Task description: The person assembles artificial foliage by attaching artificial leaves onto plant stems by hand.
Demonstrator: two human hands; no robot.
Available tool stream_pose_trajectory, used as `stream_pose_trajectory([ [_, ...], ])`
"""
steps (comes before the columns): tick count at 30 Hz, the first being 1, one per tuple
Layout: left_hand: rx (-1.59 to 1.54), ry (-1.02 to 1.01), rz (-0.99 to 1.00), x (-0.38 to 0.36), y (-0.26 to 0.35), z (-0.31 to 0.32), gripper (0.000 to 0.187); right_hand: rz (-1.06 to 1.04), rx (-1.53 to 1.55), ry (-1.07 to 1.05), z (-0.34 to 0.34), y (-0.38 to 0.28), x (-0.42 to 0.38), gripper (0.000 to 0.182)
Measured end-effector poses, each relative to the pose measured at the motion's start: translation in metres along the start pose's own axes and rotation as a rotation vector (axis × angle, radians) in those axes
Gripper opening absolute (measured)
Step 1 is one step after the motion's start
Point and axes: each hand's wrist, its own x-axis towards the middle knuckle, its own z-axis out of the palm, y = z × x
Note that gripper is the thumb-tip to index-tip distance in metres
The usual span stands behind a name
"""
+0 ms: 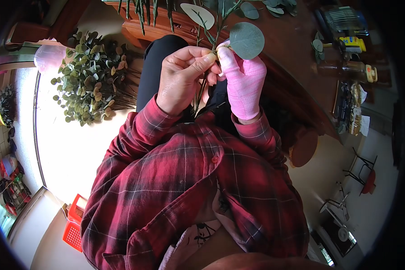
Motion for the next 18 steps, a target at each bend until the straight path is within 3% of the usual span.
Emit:
stream_pose_trajectory([
  [18, -0.063, -0.103, -0.03, 0.009, 0.0, -0.004, 0.013, 0.071, 0.011, -0.071, -0.017, -0.001, 0.011, 0.012],
])
